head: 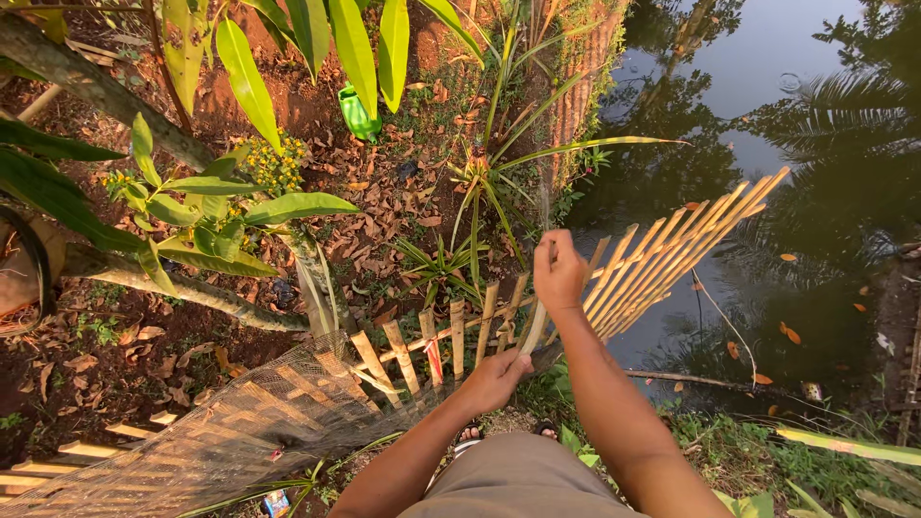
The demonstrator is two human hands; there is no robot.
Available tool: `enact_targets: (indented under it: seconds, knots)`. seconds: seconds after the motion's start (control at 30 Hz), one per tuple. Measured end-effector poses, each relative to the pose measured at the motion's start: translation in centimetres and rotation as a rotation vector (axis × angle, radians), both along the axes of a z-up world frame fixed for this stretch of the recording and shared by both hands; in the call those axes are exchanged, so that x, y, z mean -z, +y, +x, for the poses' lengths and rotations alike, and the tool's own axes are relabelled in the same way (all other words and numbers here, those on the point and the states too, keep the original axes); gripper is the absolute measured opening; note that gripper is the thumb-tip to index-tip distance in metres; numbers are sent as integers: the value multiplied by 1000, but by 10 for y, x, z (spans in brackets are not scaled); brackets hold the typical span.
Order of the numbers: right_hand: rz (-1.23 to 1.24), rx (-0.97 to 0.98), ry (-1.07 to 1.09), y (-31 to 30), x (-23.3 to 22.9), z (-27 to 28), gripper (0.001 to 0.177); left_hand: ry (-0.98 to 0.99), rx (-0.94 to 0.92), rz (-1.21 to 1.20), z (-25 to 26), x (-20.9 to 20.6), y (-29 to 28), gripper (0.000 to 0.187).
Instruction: The person uses a hose to water plants inside a bamboo fence and then continues to water various garden plants and potted flowers along a path near a pond.
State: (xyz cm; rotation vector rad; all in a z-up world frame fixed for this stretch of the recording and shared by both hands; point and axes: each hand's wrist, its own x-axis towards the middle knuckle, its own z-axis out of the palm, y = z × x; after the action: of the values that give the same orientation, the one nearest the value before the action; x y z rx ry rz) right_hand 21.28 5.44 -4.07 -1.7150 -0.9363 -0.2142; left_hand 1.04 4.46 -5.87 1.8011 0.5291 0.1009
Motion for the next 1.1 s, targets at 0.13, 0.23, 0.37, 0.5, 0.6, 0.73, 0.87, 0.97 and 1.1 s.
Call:
enact_targets:
  seconds: [0.13, 0.23, 0.37, 0.5, 0.6, 0.73, 0.87, 0.97, 1.1]
  knots:
    - [26, -15, -21, -2, 1, -13, 9, -58, -3, 1, -1, 12, -1, 38]
    - [54, -7, -14, -2, -1, -16, 7, -43, -45, -191, 12, 14, 1, 30]
    - [48, 17, -23, 2, -13, -12, 7, -106, -97, -283, 28, 5, 8, 22]
    - [77, 10, -11, -4, -28, -16, 11, -118, -128, -77, 32, -6, 5, 24]
    - [193, -132, 734, -2, -37, -18, 12, -53, -112, -47, 30, -11, 10, 24]
    - [214, -253, 1180, -3, -37, -11, 26, -19, -119, 15, 27, -10, 12, 26]
    - [4, -283, 1445, -2, -29, -3, 52, -25, -149, 85, 29, -4, 0, 26]
    - [-77, -264, 1466, 0, -26, -1, 46, -1, -147, 82, 30, -5, -6, 26]
    - [-62, -254, 1491, 1, -28, 3, 39, -19, -156, 63, 30, -11, -10, 25]
